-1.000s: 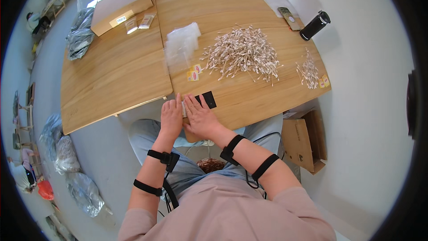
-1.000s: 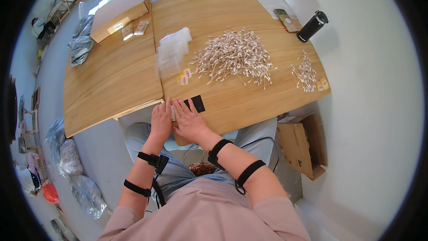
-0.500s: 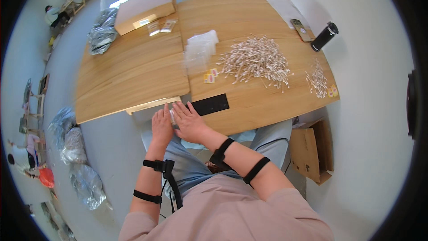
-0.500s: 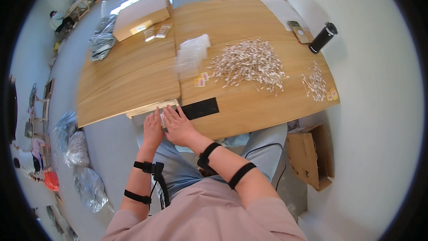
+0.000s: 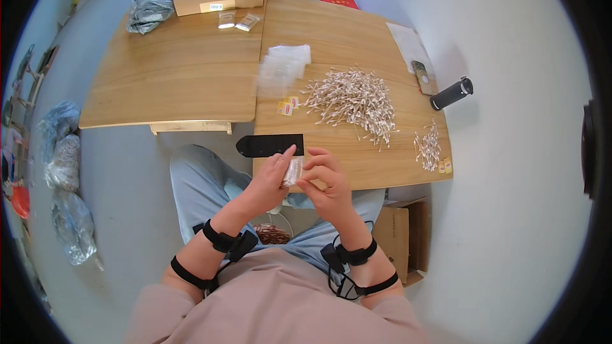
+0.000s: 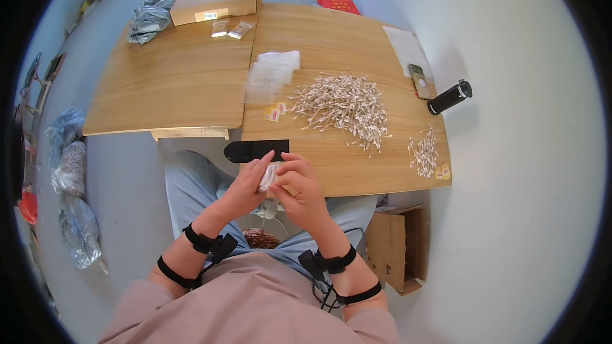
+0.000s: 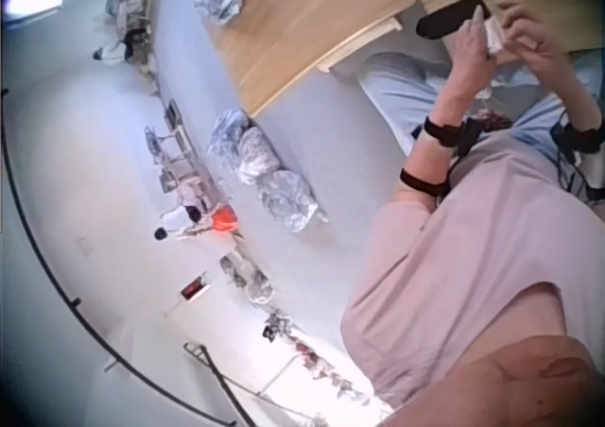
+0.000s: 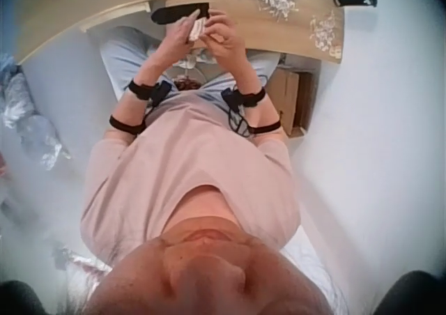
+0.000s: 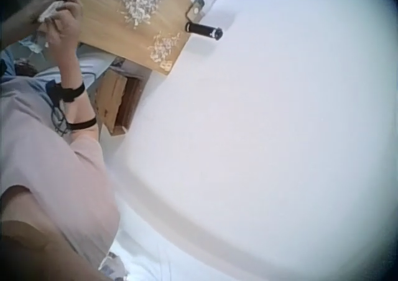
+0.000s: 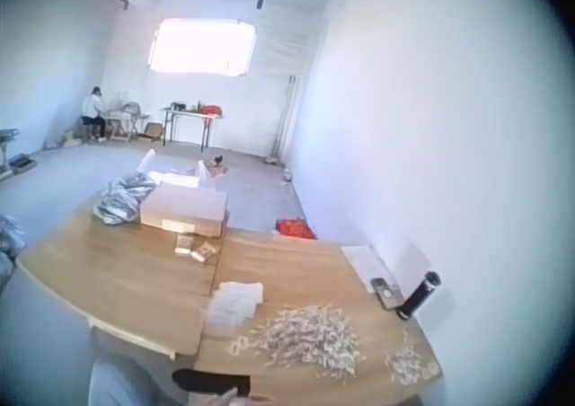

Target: Packing several cotton swabs into small plastic bags.

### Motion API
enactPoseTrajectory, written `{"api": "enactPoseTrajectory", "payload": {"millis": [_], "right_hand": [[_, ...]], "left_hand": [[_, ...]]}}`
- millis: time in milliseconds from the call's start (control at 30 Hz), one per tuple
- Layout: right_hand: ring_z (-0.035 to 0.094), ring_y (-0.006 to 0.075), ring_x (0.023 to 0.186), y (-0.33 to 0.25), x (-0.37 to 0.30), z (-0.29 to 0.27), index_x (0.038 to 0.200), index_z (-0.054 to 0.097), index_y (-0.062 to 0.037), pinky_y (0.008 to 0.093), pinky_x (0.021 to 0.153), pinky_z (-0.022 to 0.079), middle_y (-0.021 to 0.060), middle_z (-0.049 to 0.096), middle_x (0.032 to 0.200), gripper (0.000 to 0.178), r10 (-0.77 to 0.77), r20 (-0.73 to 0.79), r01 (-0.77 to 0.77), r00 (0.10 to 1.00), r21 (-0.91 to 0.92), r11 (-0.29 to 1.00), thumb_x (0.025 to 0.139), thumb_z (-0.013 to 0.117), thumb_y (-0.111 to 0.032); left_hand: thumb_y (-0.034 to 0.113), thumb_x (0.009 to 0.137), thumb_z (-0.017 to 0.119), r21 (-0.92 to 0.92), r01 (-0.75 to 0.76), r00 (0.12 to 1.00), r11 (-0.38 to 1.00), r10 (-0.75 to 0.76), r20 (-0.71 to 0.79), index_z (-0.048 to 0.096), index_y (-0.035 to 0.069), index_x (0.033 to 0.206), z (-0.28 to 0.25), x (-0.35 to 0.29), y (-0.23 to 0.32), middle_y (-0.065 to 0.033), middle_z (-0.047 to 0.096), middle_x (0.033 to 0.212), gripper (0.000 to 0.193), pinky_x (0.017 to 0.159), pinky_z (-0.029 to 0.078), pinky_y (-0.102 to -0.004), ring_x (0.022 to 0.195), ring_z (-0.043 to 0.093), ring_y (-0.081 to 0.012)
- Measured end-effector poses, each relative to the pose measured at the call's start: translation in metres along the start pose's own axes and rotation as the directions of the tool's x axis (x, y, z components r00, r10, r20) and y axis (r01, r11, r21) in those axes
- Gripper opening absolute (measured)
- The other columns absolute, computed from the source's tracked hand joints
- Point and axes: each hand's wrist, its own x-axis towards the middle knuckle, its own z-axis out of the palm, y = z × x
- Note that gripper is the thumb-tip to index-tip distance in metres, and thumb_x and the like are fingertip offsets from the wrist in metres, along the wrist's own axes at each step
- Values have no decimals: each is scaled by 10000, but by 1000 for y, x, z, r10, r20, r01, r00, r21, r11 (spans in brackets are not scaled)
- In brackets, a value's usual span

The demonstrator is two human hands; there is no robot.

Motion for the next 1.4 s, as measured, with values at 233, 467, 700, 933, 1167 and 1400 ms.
{"api": "enactPoseTrajectory", "payload": {"millis": [233,467,700,933,1167,1400], "right_hand": [[439,336,1288,-11,-1,-36,854,684,-80,442,1039,367,82,569,1135,137,41,33,-38,999,-70,997,756,773,-45],[589,235,993,22,-7,-32,871,655,-47,328,863,463,69,605,941,105,239,234,-291,942,223,930,813,739,-71],[522,63,773,31,-5,-18,859,638,-29,229,658,434,-23,606,791,93,375,89,-368,923,-91,925,869,713,-83],[539,69,671,67,-6,5,924,636,-26,214,608,450,-10,611,773,121,404,-172,-387,898,128,913,884,711,-112],[606,79,686,91,-7,17,942,636,-18,222,637,508,7,643,809,84,491,-96,-443,866,308,842,941,641,-101],[596,80,715,95,-7,25,906,619,-11,229,650,492,23,633,820,51,232,-202,-234,952,14,972,924,647,-49]], "left_hand": [[-72,774,532,-438,162,948,884,-17,317,332,29,1475,12,1,12,-161,535,1289,736,1041,380,-356,1229,495,-299],[-34,824,542,-505,486,762,714,-62,645,508,53,1356,2,2,2,-8,605,1152,540,945,434,-270,1084,530,-99],[199,953,641,-629,520,854,577,-353,382,629,38,1176,8,1,-2,3,654,1050,275,819,487,-244,942,586,-65],[177,977,607,-702,357,903,616,-420,90,686,22,1085,29,14,-30,4,682,945,204,782,483,-217,867,585,-46],[190,989,582,-779,310,906,545,-417,68,696,3,1077,36,26,-38,-4,693,962,236,806,486,-228,889,605,-63],[173,977,591,-708,256,923,658,-385,-24,709,2,1101,38,24,-55,-26,711,1053,242,867,475,-238,949,607,-64]]}}
